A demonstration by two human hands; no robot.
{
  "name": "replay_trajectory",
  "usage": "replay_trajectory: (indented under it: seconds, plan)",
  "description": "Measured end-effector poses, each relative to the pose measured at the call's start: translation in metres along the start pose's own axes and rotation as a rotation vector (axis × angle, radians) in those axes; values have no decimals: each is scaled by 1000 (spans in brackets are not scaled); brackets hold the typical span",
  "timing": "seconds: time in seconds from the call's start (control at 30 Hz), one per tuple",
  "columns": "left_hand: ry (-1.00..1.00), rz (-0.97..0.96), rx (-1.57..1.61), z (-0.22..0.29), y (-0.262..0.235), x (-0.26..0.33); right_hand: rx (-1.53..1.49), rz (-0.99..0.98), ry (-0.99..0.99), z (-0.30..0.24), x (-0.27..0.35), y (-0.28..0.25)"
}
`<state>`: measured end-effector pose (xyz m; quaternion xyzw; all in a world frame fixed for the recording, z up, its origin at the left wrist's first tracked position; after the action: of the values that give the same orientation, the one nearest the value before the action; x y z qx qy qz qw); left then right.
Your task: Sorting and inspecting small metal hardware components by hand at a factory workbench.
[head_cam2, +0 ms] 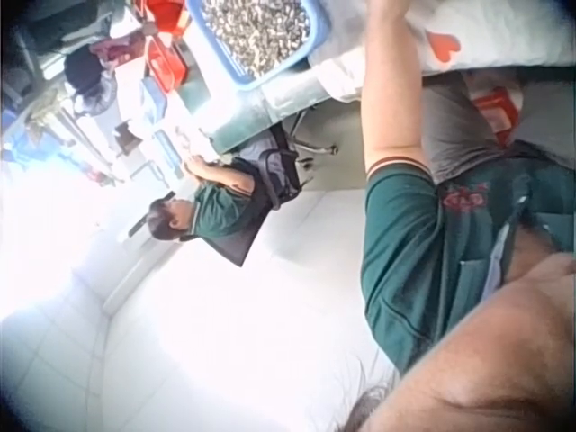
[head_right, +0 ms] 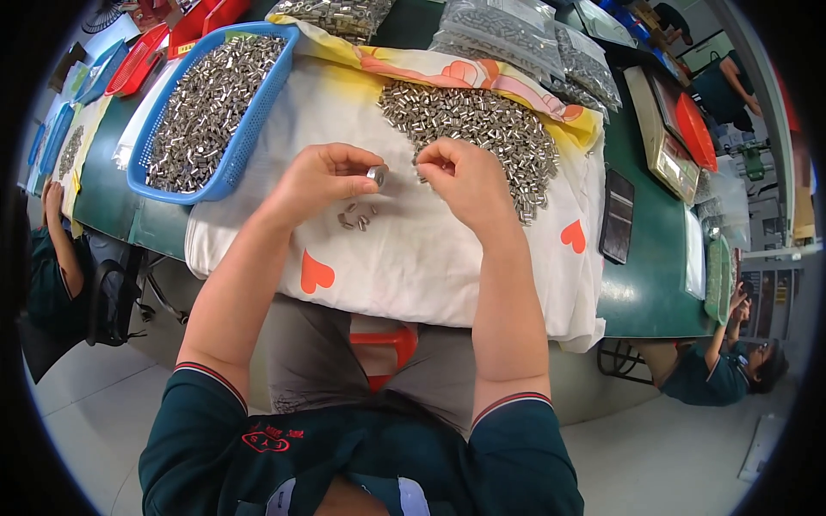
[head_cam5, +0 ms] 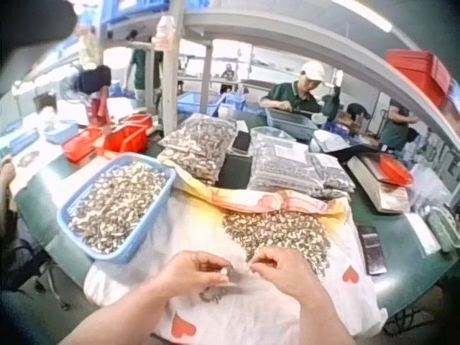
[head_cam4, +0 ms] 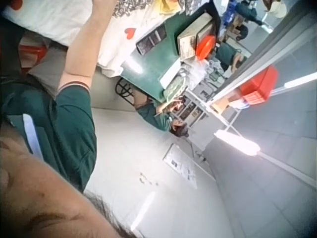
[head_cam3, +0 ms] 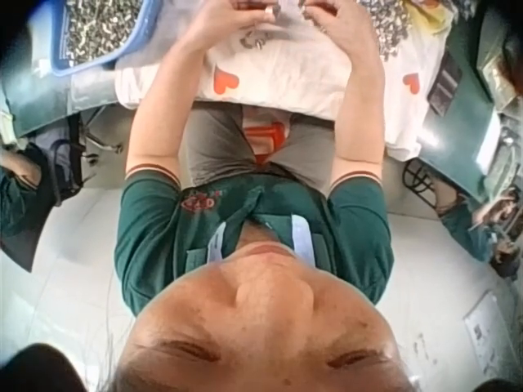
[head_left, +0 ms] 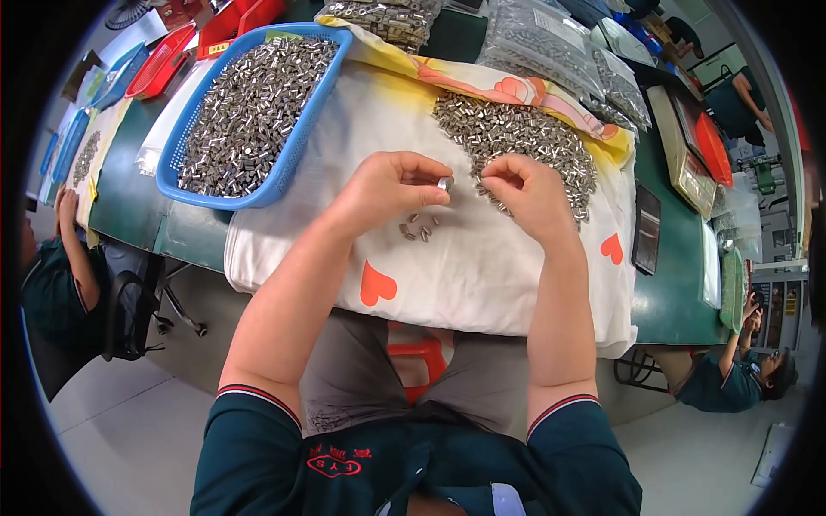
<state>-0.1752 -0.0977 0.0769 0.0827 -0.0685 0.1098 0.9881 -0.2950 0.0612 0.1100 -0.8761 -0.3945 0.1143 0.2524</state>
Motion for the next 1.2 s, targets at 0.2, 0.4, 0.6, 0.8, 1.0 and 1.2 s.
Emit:
replay_trajectory:
  seconds: [0.2,0.4,0.6,0.8,1.0,1.2]
  plan:
    - [18,-11,13,-1,-2,-1,529,-64,-171,9,-3,3]
    - [28,-1,-11,-5,-1,-3,634,31,-269,6,1,17]
    - [16,-26,57,-4,-3,-2,104,53,-55,-16,5,21]
    - [44,-22,110,-5,-4,-4,-60,21,-147,-12,5,30]
    - [40,-1,104,-1,-4,-2,-42,38,-197,-13,6,29]
    - [24,-14,166,0,-6,0,-89,28,-191,-13,6,30]
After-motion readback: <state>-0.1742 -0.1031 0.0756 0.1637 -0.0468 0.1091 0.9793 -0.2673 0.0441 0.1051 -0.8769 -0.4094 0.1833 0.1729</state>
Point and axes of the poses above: each hand's wrist, its own x-axis away from the middle knuckle, its own y-axis out of the palm, z = x × y, the point moved 1 cm from there along -x, towards the middle knuckle, and after that the axes turned 1 degree about x, right-handed, at the moved point
